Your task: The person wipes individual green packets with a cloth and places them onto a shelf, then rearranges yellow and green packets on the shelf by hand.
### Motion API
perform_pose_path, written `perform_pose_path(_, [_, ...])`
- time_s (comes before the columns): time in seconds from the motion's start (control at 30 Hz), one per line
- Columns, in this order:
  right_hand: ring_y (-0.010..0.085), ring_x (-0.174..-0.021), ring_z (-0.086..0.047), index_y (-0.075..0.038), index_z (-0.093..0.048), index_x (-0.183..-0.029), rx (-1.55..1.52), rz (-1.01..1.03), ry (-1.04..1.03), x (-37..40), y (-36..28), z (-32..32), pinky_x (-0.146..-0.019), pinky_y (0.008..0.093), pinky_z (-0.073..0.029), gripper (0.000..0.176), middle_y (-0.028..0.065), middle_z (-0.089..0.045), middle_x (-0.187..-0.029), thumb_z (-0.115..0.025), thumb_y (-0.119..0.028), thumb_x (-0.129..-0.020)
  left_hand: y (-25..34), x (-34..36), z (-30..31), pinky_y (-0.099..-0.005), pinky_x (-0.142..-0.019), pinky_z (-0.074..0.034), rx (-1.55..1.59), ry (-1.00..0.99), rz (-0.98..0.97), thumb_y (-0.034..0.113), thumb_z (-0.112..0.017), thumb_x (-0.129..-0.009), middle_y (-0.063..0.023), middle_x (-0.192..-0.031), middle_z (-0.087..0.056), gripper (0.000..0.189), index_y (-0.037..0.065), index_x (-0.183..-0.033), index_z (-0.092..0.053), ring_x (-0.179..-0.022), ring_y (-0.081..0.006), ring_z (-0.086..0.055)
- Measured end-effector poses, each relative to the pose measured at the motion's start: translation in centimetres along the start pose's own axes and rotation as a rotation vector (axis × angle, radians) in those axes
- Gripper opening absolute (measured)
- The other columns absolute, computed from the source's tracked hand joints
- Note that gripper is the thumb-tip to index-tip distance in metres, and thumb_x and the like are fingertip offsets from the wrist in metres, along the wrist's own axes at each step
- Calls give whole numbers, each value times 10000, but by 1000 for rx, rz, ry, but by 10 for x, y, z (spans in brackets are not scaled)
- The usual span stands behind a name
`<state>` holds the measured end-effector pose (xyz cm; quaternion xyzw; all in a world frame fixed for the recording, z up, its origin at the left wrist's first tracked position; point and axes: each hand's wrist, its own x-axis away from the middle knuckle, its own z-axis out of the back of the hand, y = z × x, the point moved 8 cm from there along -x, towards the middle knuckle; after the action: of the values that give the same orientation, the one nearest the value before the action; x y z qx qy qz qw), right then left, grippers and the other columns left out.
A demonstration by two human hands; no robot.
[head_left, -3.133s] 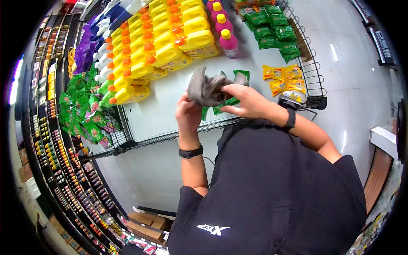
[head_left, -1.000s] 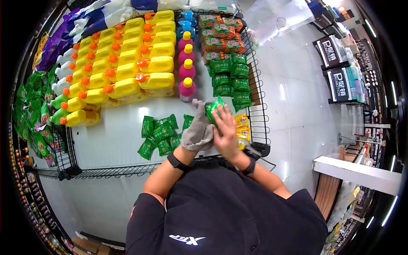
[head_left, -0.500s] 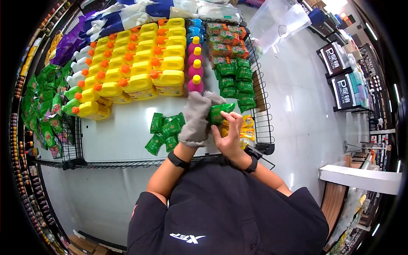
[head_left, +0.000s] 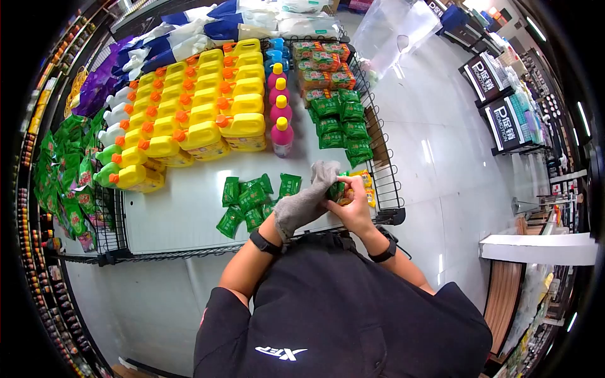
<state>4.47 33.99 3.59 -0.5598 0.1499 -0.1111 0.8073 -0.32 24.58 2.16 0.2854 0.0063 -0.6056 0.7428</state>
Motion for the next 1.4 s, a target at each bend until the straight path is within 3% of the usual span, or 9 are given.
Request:
perform_pose_path(0.17, [175,-848,-477,-35,-533,-987,200,350,-82,6,-40,-9,-739,291,-417,389,62,-457,-930,-731,-60,-652,-20,18,-60,-265,-946,-466,1978,110,642,145,-493,-990,-46,-1165,-553,365,25,-1334,-495,-1090,-137,-540])
perform_pose_path(0.3, [303,-881,-523,-40,-531,-1021,147,214,-173,23,-54,-33,-800,380,-450,396,141,-479,-933,-714,-122,-679,-28,22,-9,-276,-801,-532,797,130,597,203,-432,-1048,-17,-1043,-576,230,43,-1144,-566,-928,-107,-590])
perform_pose_path(0.43, [321,-992,-557,-47,-542,-1179,179,203,-131,23,-46,-28,-876,406,-470,506,155,-550,-1040,-726,-136,-716,-34,34,-34,-324,-643,-532,1781,577,966,195,-553,-951,-65,-908,-628,194,34,-1050,-594,-791,-149,-644])
perform_pose_path(0.53, [292,-1003,-586,-65,-550,-1248,157,220,-95,17,-47,-22,-833,361,-508,464,163,-578,-1119,-666,-44,-799,-44,28,50,-346,-589,-514,361,353,886,160,-637,-883,-108,-846,-629,204,26,-1031,-599,-732,-181,-650])
perform_pose_path(0.63, [214,-1005,-599,-53,-593,-1214,-28,5,-57,13,-4,-25,-802,309,-512,360,114,-617,-1088,-554,40,-869,-63,47,0,-308,-764,-495,90,246,892,102,-643,-892,-62,-978,-568,194,42,-1065,-583,-908,-167,-576])
perform_pose_path(0.77, [188,-1057,-606,-22,-577,-1264,-415,-120,150,-6,11,-10,-921,297,-490,379,114,-632,-1160,-377,-74,-946,-16,23,-33,-283,-1138,-281,1064,293,474,120,-459,-1028,-66,-1387,-440,456,38,-1464,-355,-1301,-179,-405])
perform_pose_path(0.83, [231,-1153,-577,-11,-451,-1396,-1108,-334,76,-13,10,-26,-1042,368,-441,469,131,-590,-1265,-342,-209,-986,1,10,-29,-308,-1183,-201,957,342,415,132,-461,-1028,-96,-1500,-344,538,30,-1516,-258,-1398,-204,-311])
perform_pose_path(1.03, [260,-1260,-531,-14,-444,-1426,-965,-190,-70,-10,-20,-37,-1089,390,-403,631,133,-534,-1395,-458,-455,-975,-5,-7,-32,-337,-1217,-96,690,355,437,144,-467,-1020,-129,-1594,-212,654,12,-1556,-116,-1483,-241,-182])
perform_pose_path(1.4, [274,-1264,-550,-42,-438,-1428,-1151,-543,-315,9,-10,-58,-1103,433,-408,662,149,-556,-1361,-489,-494,-947,1,4,55,-351,-826,-522,399,488,96,279,-821,-679,-76,-1024,-656,542,73,-1134,-610,-908,-244,-649])
